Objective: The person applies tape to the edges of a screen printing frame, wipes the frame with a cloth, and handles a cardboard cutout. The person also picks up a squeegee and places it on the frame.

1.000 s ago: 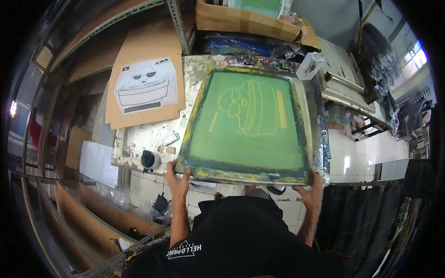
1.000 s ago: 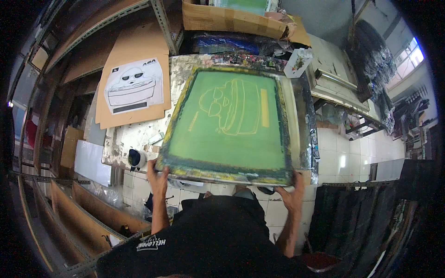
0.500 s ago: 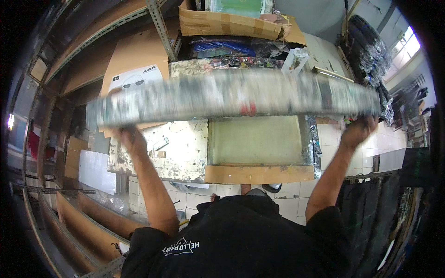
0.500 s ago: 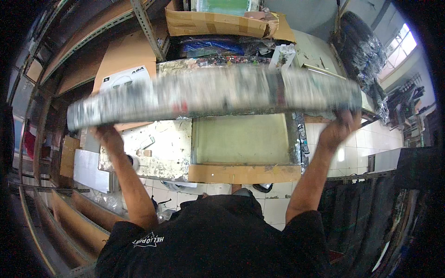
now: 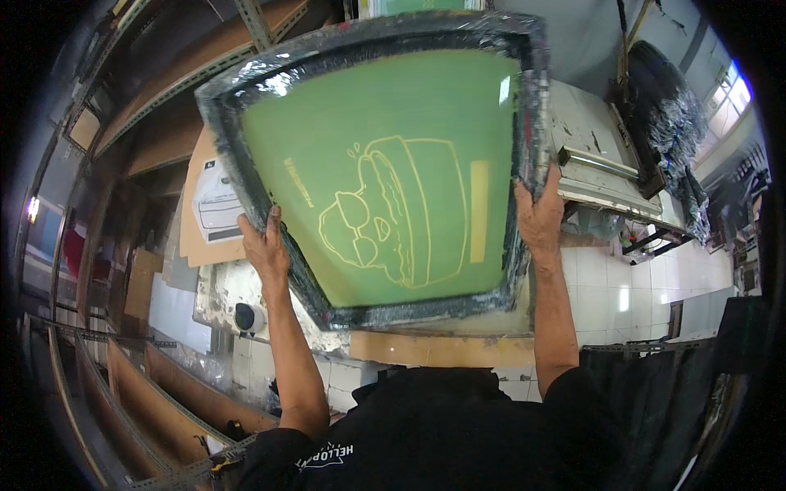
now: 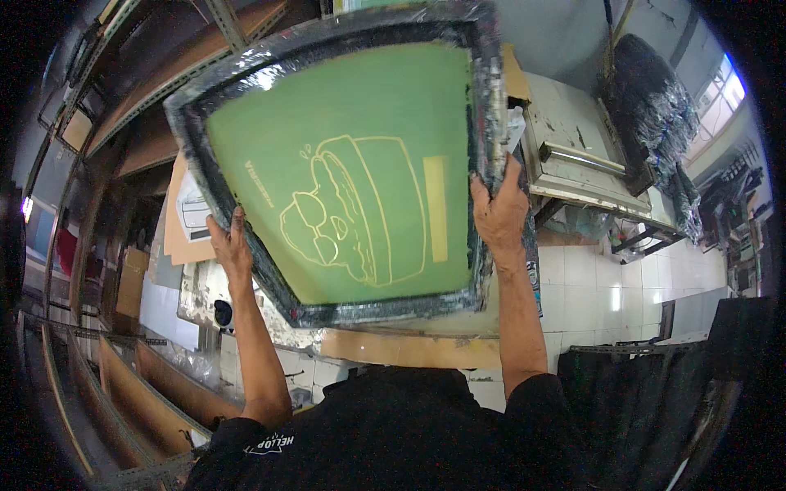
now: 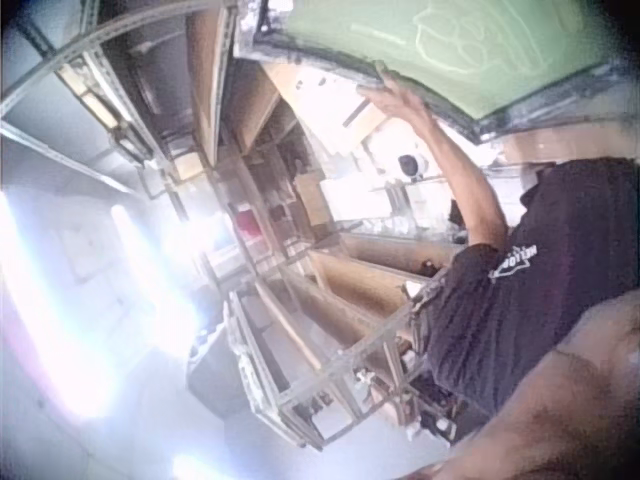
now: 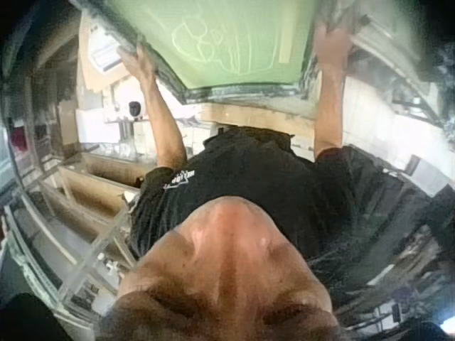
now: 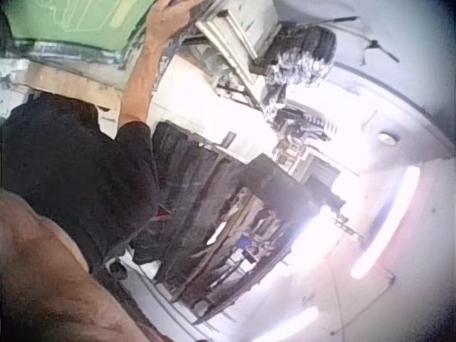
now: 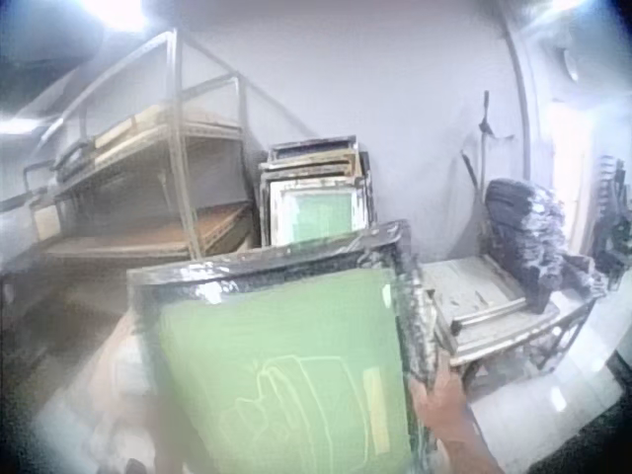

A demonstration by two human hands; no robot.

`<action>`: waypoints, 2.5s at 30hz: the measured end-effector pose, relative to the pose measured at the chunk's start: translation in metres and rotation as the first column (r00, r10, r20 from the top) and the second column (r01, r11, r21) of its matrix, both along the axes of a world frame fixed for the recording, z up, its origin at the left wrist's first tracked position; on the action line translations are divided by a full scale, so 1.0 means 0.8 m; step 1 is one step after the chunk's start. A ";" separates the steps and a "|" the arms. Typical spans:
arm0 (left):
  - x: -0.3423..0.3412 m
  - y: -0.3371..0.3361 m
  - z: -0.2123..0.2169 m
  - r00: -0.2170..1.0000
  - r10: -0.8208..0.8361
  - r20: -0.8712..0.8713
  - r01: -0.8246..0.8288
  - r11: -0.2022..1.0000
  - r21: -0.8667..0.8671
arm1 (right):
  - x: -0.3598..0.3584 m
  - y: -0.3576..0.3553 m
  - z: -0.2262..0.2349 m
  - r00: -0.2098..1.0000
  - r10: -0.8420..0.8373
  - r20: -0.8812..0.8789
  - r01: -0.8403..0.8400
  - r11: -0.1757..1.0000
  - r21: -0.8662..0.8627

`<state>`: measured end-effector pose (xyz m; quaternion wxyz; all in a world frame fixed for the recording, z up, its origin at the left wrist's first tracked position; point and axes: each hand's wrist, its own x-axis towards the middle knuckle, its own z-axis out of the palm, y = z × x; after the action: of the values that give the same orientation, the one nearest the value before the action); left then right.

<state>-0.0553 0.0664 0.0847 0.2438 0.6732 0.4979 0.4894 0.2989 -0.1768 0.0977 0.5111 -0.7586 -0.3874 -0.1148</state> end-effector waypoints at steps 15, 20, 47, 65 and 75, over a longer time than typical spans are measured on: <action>0.065 0.015 -0.201 0.870 -0.133 -0.474 -0.079 0.913 -0.401 | 0.056 0.000 -0.223 0.967 -0.220 -0.129 0.102 0.796 -0.597; 0.083 0.018 -0.235 0.821 -0.039 -0.569 -0.101 0.972 -0.212 | 0.058 -0.010 -0.251 0.958 -0.286 -0.029 0.190 0.706 -0.682; -0.036 -0.030 -0.300 0.974 -0.147 -0.171 0.128 0.985 -0.119 | 0.095 0.432 -0.286 0.978 0.202 0.058 -0.100 0.688 -0.719; -0.044 -0.032 -0.304 0.973 -0.112 -0.202 0.092 0.990 -0.105 | 0.214 0.251 -0.255 0.966 -0.209 0.154 0.254 0.878 -0.404; -0.043 -0.032 -0.307 0.967 -0.142 -0.210 0.128 0.989 -0.077 | 0.301 0.209 -0.256 0.748 -0.644 -0.161 0.659 0.750 0.060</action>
<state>-0.0897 0.0412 -0.1610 0.2422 0.7464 0.4894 0.3803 0.5400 -0.0096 -0.1070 0.5049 -0.8218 -0.0566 -0.2579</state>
